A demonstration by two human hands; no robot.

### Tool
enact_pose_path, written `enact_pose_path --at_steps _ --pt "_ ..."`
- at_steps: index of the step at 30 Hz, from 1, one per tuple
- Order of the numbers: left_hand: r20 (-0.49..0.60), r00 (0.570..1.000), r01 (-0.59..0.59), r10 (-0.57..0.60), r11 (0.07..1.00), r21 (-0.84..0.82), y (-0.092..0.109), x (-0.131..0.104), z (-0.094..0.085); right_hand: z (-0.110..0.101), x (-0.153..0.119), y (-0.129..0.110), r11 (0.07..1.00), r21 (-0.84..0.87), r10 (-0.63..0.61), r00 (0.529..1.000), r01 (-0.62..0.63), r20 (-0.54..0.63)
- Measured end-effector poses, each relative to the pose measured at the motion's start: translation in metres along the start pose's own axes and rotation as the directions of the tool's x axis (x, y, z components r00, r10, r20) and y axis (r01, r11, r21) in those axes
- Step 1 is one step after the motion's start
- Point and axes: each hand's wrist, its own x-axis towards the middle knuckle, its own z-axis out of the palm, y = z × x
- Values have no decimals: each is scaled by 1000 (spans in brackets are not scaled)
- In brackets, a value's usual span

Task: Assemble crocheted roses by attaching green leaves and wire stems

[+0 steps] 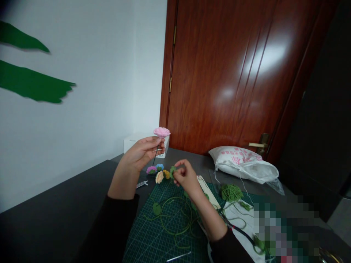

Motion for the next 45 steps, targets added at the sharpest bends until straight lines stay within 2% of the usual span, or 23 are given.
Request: enact_pose_path --at_steps 4,8,12,18,22,27,29,32,35,41,45 --pt "82 992 99 -95 994 -55 -22 6 22 -30 -13 -37 993 83 -79 995 84 -66" --pt "180 972 171 -154 982 -85 -35 5 44 -52 -24 -54 984 58 -157 974 169 -164" --pt "183 973 152 -142 987 -43 -33 -2 59 -64 -29 -60 971 -81 -238 929 224 -282" --pt "208 976 44 -67 992 116 -26 -11 74 -67 -36 -74 967 -183 -226 923 175 -312" --pt "236 972 -51 -3 974 219 -22 -15 79 -64 -39 -79 966 -227 -198 912 121 -358" --pt "285 957 -35 -48 960 278 -21 -19 82 -65 -40 -76 956 -259 -235 884 136 -403" --pt "285 957 -22 -59 962 271 -23 -17 83 -66 -40 -75 969 -183 -224 899 165 -375" --pt "263 963 8 -58 982 188 -25 -14 82 -66 -39 -74 984 32 -162 946 178 -282" --pt "239 966 75 -94 993 88 -26 -10 78 -65 -37 -75 977 113 -146 958 178 -248" --pt "249 960 116 -125 992 51 -24 -7 72 -65 -37 -76 976 -15 -212 936 216 -280" --pt "228 970 87 -89 996 21 -20 -7 70 -68 -37 -73 978 -40 -206 945 202 -255"
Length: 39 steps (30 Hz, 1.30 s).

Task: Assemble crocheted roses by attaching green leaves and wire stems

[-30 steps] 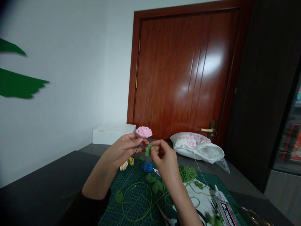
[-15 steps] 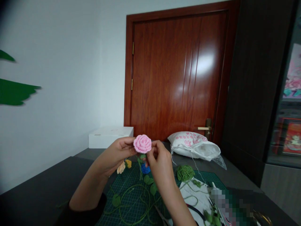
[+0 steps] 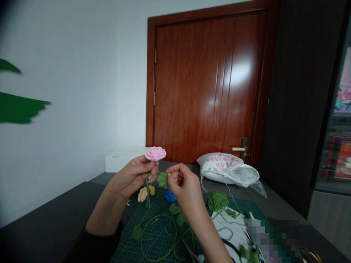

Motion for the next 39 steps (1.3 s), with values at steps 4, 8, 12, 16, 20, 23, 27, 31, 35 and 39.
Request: enact_pose_path --at_steps 4,8,12,16,20,23,27,31,35,39 --pt "-71 996 -60 57 997 -41 1 1 1 0 1 3 999 47 -13 997 9 81" --pt "-103 994 -54 44 993 -100 -2 3 3 2 3 5 996 83 -39 989 27 143" --pt "-111 993 -45 34 994 -97 -5 4 7 0 3 4 999 19 -54 983 51 177" --pt "-83 996 -48 40 994 -96 -11 4 13 -7 3 -4 948 -255 -196 981 188 -4" --pt "-85 995 -53 47 996 -75 -21 6 19 -8 5 -4 966 -217 -175 970 137 -170" --pt "-39 999 -29 27 999 -42 -27 7 23 -2 6 1 996 85 -4 996 12 -93" --pt "-56 998 -23 21 999 -30 -32 7 26 2 8 1 929 356 145 984 -99 -105" --pt "-26 999 -26 26 1000 -7 -33 6 29 -4 7 -8 932 345 143 987 -111 -67" --pt "24 999 -26 25 999 31 -30 4 31 -6 7 -10 932 346 122 992 -105 -28" --pt "36 999 2 -5 997 71 -26 4 28 -7 8 -9 881 469 132 983 -57 -129"
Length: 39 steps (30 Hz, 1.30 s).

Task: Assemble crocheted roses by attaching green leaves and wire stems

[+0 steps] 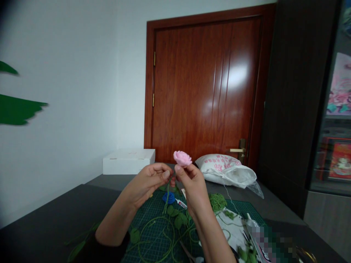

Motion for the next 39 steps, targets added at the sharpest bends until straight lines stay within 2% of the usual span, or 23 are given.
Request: enact_pose_path --at_steps 3,7,14,17,19,22,25,26,27,29,30,35,39 --pt "-75 997 -37 33 998 -47 1 2 -4 -8 4 -6 997 63 -30 999 32 -38" --pt "-152 984 -126 97 974 -189 2 5 -6 -15 8 -9 987 27 157 985 -159 68" --pt "-230 954 -244 191 942 -231 1 7 -3 3 -2 6 954 -60 300 924 -295 237" --pt "-242 950 -253 198 941 -225 0 8 -3 7 -4 9 953 -111 300 929 -282 216" --pt "-268 941 -253 207 956 -149 -1 9 -6 6 -3 11 963 -136 254 955 -234 155" --pt "-367 886 -225 284 955 196 -1 10 -15 1 1 12 971 -169 181 981 -167 68" --pt "-429 812 -112 397 826 553 3 7 -20 -5 5 15 969 -225 100 995 -99 -10" --pt "-420 816 -82 398 797 598 5 5 -20 -7 6 17 966 -248 72 997 -77 -31" --pt "-398 839 -64 371 794 605 7 3 -18 -9 7 19 961 -270 45 998 -56 -46" --pt "-304 926 -41 226 858 512 10 -3 -11 -12 8 22 951 -308 4 998 -22 -58" --pt "-258 954 -21 153 893 450 10 -5 -7 -13 8 23 947 -322 -8 998 -10 -56" --pt "-205 969 -70 139 948 310 4 -7 6 -10 4 17 943 -332 19 1000 -18 2" --pt "-175 979 -72 105 980 186 2 -6 2 -4 1 6 981 -132 156 983 -143 96"
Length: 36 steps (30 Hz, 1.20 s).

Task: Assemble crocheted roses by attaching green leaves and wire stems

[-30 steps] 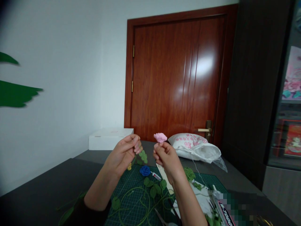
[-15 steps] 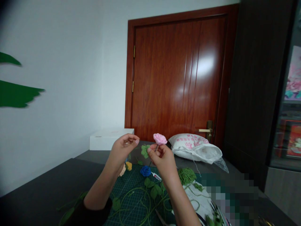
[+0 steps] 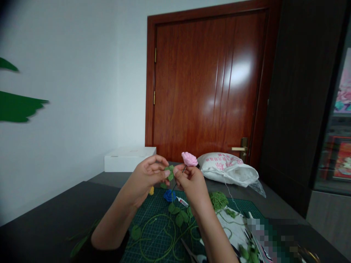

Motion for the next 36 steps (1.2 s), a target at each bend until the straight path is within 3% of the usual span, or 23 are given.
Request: enact_pose_path --at_steps 4,9,15,20,23,27,36 --pt "-13 1000 6 -7 998 -62 1 -1 -6 4 0 -2 985 155 62 997 -70 53" --pt "38 997 65 -61 993 -96 3 0 -8 6 -2 0 975 205 66 994 -82 84" --pt "66 998 30 -26 997 -70 10 -4 -6 6 -6 -6 979 200 20 995 -38 93" --pt "-12 1000 15 -15 1000 -12 16 -9 0 2 -10 -12 990 -57 -136 987 131 -88" --pt "-65 998 1 2 999 35 17 -11 2 -1 -13 -18 969 -171 -194 977 178 -85" --pt "-104 994 -24 31 997 73 16 -12 2 -4 -16 -25 955 -160 -255 967 248 -22" --pt "-120 993 -13 21 998 69 16 -11 2 3 -23 -35 840 56 -530 838 540 -128"
